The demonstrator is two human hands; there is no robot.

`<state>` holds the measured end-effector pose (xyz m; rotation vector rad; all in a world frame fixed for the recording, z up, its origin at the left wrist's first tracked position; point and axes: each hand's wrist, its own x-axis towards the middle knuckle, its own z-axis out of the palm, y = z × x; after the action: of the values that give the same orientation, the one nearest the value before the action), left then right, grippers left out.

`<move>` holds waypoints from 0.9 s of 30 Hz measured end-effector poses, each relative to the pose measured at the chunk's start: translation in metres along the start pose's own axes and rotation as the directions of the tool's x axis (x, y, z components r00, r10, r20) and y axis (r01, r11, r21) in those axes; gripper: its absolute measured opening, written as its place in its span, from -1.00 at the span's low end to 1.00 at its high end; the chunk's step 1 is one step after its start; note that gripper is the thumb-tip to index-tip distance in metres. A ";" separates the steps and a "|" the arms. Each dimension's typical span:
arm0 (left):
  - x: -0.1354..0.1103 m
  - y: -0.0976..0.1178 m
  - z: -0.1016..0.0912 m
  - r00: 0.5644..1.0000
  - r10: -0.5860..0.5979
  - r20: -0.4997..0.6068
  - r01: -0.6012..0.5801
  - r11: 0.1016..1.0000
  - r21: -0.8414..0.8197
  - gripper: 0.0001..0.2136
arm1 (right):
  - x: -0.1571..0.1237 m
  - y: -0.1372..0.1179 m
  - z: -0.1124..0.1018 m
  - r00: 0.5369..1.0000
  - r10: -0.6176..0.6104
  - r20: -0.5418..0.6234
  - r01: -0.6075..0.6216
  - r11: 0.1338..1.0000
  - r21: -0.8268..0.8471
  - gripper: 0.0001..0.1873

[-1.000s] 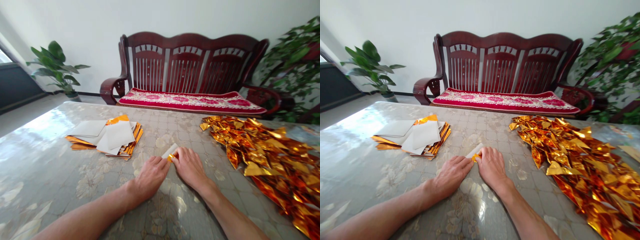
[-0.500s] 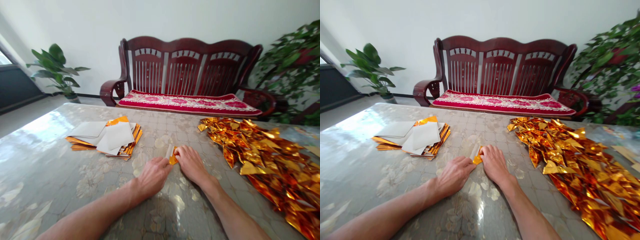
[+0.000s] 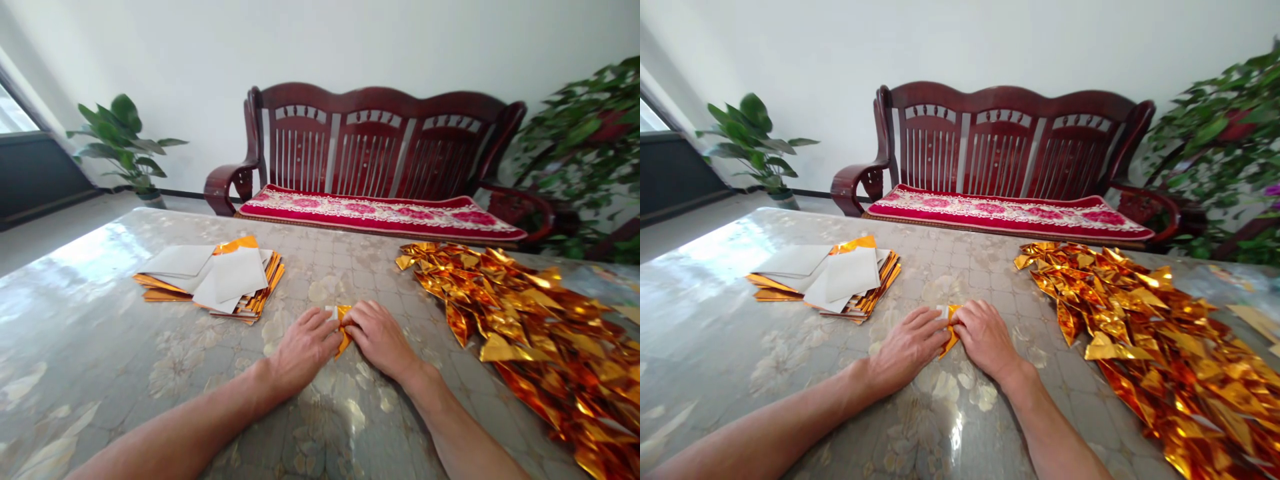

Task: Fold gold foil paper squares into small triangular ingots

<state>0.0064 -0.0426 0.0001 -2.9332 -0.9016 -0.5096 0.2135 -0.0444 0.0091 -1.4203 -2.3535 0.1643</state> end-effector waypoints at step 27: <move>-0.003 0.016 -0.017 0.982 -0.060 0.179 0.062 0.998 -0.004 -0.64 | 0.018 -0.011 0.005 0.860 0.509 -0.026 -0.504 0.858 0.101 -0.77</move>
<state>0.0079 -0.0599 0.0164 -3.0059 -1.0117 -0.2556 0.1954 -0.0333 0.0125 -1.9436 -1.8505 0.3664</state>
